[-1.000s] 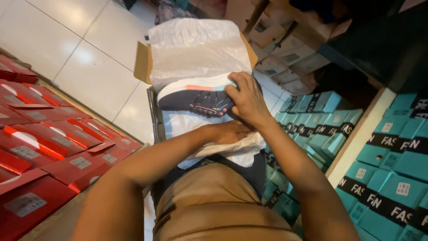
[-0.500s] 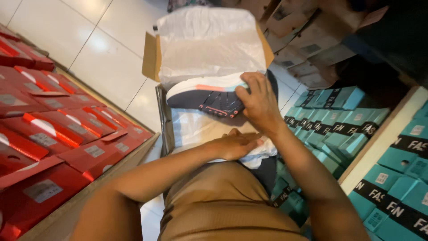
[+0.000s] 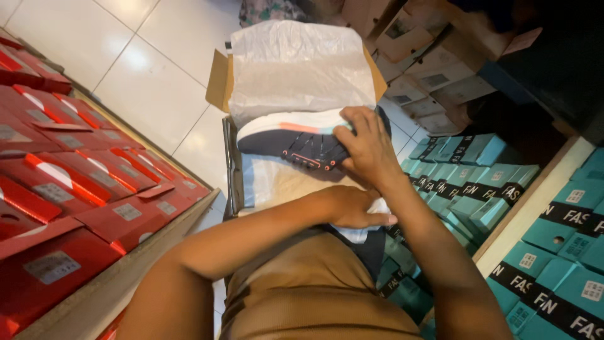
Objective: The person opens a shoebox, removes a sneaker, and wipes it with a blue cloth. They then place the shoe back in the box, cover it with tissue, and close the box.
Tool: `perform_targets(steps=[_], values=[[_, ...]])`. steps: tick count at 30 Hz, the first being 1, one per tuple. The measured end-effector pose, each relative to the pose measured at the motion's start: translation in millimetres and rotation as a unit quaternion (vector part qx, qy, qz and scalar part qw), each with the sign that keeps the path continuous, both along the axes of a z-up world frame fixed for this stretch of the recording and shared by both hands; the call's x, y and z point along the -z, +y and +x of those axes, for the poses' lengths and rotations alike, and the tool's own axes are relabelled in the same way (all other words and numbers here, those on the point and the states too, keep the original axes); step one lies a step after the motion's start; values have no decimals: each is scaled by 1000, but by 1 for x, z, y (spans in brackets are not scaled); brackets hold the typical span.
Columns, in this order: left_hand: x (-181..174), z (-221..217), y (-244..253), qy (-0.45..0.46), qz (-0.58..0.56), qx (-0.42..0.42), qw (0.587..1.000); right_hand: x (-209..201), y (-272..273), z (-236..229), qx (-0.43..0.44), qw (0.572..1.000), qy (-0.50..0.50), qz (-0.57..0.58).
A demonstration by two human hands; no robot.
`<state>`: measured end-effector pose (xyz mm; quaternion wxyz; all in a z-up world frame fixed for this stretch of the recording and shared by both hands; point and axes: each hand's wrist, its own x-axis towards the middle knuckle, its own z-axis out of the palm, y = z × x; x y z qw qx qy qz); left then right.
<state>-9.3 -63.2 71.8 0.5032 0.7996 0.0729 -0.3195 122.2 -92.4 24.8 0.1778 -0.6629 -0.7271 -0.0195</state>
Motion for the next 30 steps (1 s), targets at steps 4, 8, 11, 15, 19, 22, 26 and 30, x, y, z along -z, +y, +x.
perform_targets(steps=[4,8,11,15,19,22,26,30], values=[[-72,-31,53,-70,-134,-35,988,-2,3,-3,2,1000,8,18],[-68,-56,138,-173,-99,-89,976,4,3,-3,16,1000,24,2],[-18,-80,209,-241,-184,-430,850,-11,3,-5,21,999,30,4],[14,-70,261,-137,232,-467,842,-31,-1,-9,17,998,55,-11],[53,-63,264,23,245,-410,878,-25,-13,-2,26,986,160,-36],[73,-61,260,42,186,-460,867,-8,-25,8,45,962,268,-32],[78,-69,257,-53,67,-638,765,2,-34,11,87,936,340,-23],[54,-77,249,-95,123,-638,754,-4,-27,5,104,931,348,-36]])
